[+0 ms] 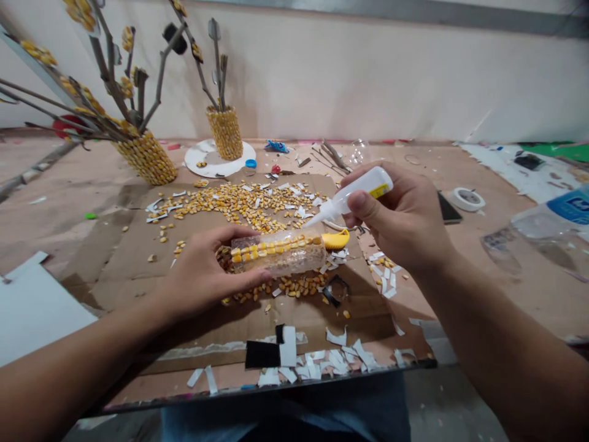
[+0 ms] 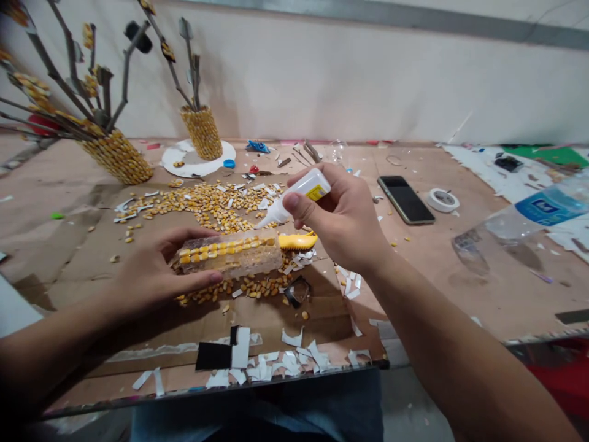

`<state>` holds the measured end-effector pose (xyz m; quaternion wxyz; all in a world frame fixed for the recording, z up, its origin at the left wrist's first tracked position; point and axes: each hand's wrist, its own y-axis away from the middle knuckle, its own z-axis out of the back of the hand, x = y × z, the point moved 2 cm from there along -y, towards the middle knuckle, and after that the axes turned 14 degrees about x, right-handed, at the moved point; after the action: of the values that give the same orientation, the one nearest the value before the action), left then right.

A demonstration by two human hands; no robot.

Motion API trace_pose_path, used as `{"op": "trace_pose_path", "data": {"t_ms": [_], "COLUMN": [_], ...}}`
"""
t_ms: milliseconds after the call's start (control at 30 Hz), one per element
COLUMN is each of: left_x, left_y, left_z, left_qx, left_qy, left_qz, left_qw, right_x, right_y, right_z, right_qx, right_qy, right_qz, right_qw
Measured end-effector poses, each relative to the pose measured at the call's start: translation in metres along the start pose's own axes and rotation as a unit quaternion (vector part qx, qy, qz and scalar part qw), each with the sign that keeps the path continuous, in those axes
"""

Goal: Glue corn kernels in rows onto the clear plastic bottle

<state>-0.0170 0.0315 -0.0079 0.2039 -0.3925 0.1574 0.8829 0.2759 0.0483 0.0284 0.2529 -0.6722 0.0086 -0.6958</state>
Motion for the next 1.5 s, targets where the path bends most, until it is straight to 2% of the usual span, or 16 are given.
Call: {"op": "trace_pose_path", "data": {"t_ms": [333, 600, 1167, 1500], "left_x": [0.001, -0.001, -0.003, -0.005], "left_y": [0.005, 0.005, 0.006, 0.007], "left_z": [-0.003, -0.003, -0.005, -0.006], "left_qx": [-0.006, -0.009, 0.001, -0.012], "left_qy": [0.032, 0.042, 0.053, 0.041], "left_qz": [-0.012, -0.006, -0.011, -0.003], "left_qw": [0.999, 0.999, 0.999, 0.999], "right_x": [0.000, 0.003, 0.010, 0.014], "right_y": [0.001, 0.003, 0.008, 0.015], "right_z": [0.003, -0.002, -0.008, -0.011], "right_qx": [0.001, -0.015, -0.051, -0.079], "right_qy": [-0.010, 0.001, 0.092, 0.158], "right_qz": [-0.022, -0.002, 0.052, 0.056], "right_qw": [1.000, 1.000, 0.993, 0.983]}}
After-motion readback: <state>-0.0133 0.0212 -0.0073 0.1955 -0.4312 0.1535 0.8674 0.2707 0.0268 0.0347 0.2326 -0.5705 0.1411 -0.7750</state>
